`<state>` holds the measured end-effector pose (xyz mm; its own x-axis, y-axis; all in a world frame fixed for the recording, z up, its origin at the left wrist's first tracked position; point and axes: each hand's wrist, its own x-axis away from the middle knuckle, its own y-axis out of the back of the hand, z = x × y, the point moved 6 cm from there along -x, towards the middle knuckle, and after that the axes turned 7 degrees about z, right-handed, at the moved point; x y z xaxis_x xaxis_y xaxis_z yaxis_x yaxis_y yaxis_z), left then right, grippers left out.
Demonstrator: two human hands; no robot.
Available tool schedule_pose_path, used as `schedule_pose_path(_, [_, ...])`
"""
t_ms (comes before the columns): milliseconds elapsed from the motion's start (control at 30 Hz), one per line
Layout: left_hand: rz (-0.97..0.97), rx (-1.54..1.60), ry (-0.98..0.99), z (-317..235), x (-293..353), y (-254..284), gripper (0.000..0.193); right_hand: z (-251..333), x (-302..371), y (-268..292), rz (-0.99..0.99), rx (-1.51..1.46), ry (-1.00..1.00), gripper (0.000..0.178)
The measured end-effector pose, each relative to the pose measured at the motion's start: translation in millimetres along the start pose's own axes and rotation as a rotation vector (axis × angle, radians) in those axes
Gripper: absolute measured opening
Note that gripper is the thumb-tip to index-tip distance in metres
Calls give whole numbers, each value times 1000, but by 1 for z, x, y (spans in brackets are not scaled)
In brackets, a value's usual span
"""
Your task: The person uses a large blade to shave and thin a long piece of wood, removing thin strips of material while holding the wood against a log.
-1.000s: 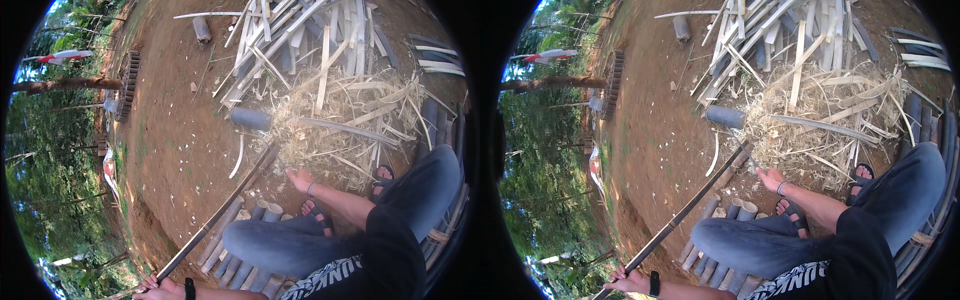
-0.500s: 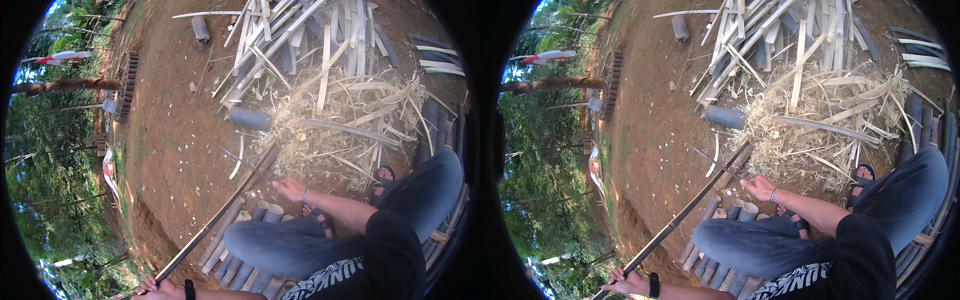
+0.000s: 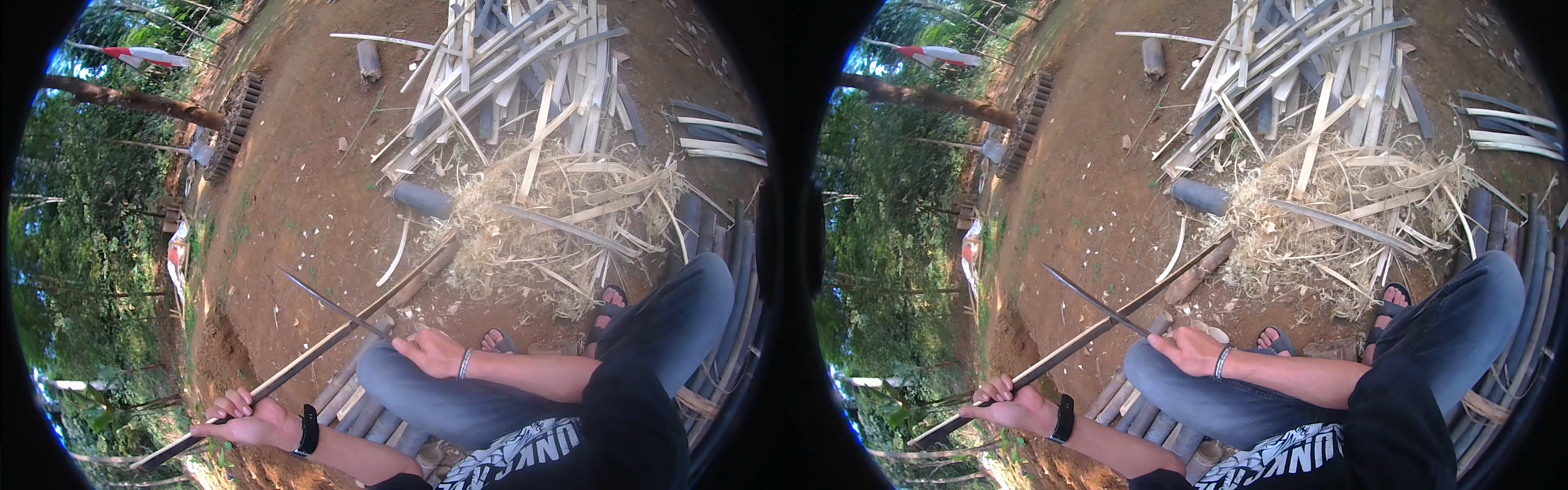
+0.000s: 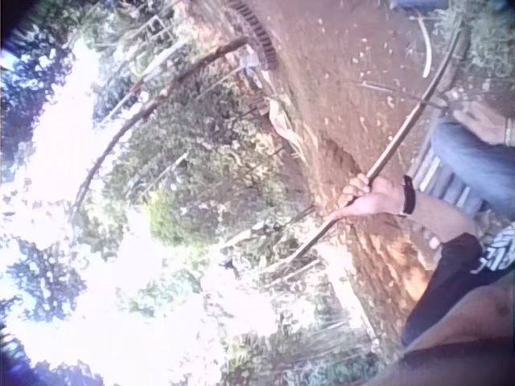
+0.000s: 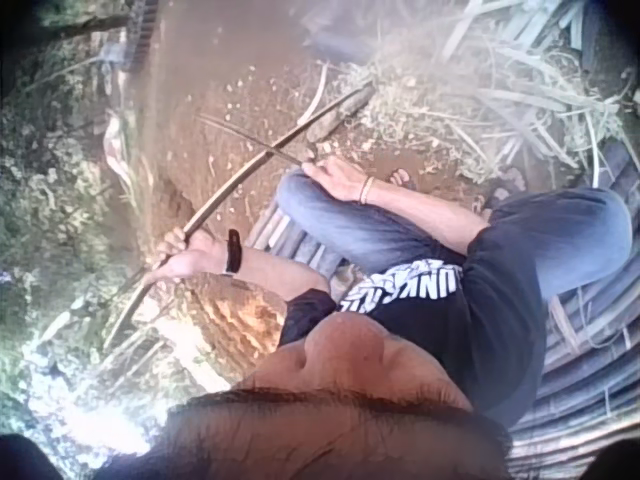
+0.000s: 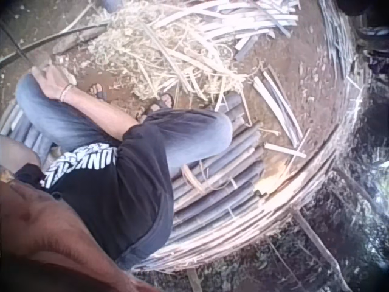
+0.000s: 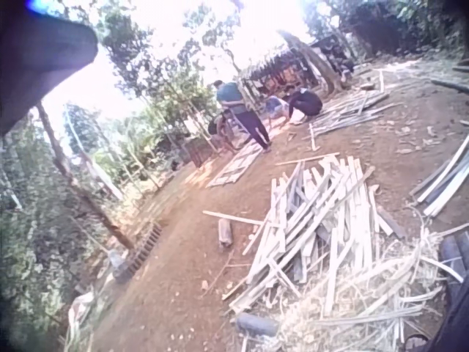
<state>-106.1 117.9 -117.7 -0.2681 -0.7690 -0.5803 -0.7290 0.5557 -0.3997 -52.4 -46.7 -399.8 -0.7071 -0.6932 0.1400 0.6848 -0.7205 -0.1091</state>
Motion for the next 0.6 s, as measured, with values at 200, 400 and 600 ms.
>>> schedule_pose_path(200, [1, 27, 10, 8, 2, -3, 52, -34, -3, 29, -207, 104, 97, 79])
schedule_pose_path(400, [-11, 46, 5, 11, -7, 10, 53, -128, -29, 63, -273, -132, -315, 74])
schedule_pose_path(600, [-62, -9, -7, 16, -21, 27, 53, -55, -19, 27, -74, 172, -6, 79])
